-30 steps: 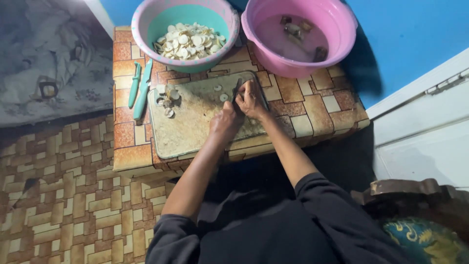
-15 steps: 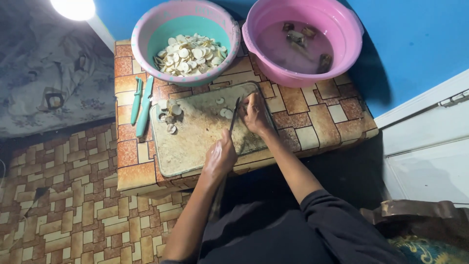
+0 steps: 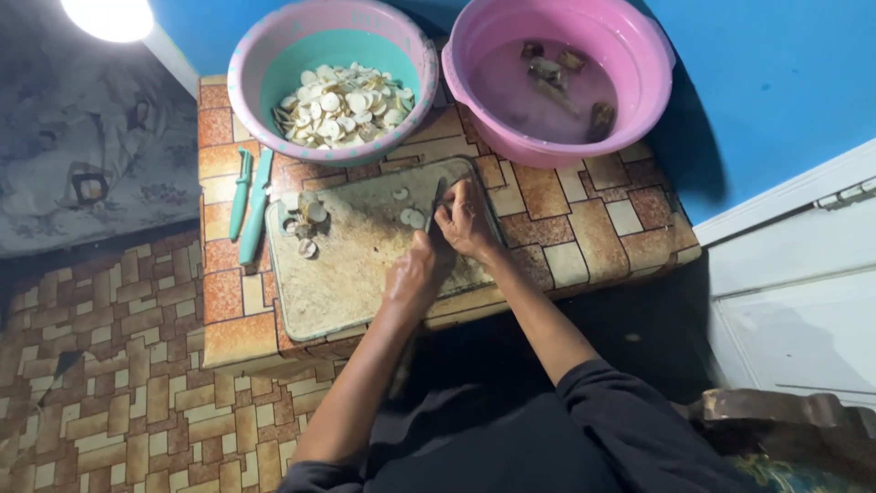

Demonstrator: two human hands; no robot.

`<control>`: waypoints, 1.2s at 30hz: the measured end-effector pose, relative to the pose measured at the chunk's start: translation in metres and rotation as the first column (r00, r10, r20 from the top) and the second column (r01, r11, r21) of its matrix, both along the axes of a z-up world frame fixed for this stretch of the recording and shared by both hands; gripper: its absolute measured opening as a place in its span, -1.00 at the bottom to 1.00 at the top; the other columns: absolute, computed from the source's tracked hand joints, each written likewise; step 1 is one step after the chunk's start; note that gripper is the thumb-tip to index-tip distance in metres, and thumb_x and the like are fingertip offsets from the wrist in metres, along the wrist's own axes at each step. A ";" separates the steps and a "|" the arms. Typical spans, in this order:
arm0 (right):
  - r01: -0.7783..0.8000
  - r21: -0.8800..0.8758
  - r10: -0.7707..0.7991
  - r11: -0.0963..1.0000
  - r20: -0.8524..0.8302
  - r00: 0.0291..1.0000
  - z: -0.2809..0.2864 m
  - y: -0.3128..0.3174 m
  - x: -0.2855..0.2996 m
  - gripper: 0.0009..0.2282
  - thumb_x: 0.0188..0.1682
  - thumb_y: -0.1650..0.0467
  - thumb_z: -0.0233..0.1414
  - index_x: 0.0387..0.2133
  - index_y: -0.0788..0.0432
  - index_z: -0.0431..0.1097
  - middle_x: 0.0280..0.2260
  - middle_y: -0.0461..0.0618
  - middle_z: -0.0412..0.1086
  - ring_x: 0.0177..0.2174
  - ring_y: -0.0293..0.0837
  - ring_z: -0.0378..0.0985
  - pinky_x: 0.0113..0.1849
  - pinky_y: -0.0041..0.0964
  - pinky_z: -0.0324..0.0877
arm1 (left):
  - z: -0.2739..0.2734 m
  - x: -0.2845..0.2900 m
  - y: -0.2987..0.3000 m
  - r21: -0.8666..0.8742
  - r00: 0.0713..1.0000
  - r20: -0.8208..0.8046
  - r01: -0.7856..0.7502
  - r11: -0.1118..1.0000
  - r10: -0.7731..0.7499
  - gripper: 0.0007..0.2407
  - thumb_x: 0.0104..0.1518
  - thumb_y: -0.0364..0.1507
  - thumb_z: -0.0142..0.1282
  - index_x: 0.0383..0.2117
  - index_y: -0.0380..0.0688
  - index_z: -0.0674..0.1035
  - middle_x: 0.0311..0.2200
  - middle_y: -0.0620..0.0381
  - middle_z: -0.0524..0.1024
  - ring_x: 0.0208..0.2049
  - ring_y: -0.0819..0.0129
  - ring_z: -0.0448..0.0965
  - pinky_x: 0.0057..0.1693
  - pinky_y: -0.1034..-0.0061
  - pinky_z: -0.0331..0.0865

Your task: Slicing plantains on a cutting board using a knife and placing the slices into a bowl.

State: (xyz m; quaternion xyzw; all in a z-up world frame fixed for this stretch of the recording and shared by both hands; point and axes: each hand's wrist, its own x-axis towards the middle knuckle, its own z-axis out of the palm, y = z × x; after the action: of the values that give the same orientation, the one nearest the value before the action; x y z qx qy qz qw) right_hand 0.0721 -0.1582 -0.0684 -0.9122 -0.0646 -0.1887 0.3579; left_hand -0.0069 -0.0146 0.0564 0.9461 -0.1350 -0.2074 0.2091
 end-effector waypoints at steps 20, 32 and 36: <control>-0.045 -0.048 0.050 0.998 0.091 0.995 0.000 0.000 -0.008 -0.82 -0.27 0.39 -0.05 -0.42 0.16 0.13 -0.46 0.06 0.14 -0.35 0.13 0.26 -0.27 -0.12 0.20 | -0.035 -0.017 0.032 0.037 0.999 -0.042 0.036 0.999 -0.034 -0.81 0.00 -0.55 -0.16 -0.32 -0.08 0.15 -0.49 -0.25 0.47 -0.35 -0.28 0.53 -0.23 -0.02 0.41; -0.041 -0.075 0.044 0.996 0.039 0.998 -0.002 0.001 -0.001 -0.83 -0.23 0.44 -0.08 -0.39 0.18 0.11 -0.45 0.12 0.15 -0.34 0.19 0.25 -0.28 -0.03 0.16 | -0.009 0.008 0.012 0.020 0.999 -0.029 0.018 1.000 -0.018 -0.85 0.03 -0.52 -0.18 -0.30 -0.16 0.19 -0.43 -0.31 0.49 -0.30 -0.26 0.53 -0.20 0.00 0.42; -0.066 -0.089 0.074 0.994 0.083 0.994 -0.001 -0.001 -0.004 -0.83 -0.21 0.39 -0.08 -0.40 0.16 0.09 -0.45 0.05 0.13 -0.35 0.14 0.26 -0.27 -0.10 0.18 | 0.024 0.005 -0.008 0.026 1.000 0.007 -0.017 1.000 0.017 -0.85 0.06 -0.46 -0.18 -0.28 -0.12 0.19 -0.35 -0.24 0.50 -0.24 -0.21 0.52 -0.13 0.00 0.40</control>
State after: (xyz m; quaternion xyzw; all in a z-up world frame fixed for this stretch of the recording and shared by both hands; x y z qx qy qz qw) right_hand 0.0678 -0.1592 -0.0698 -0.9150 -0.1199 -0.2121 0.3215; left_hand -0.0016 -0.0225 0.0802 0.9506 -0.1250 -0.2040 0.1979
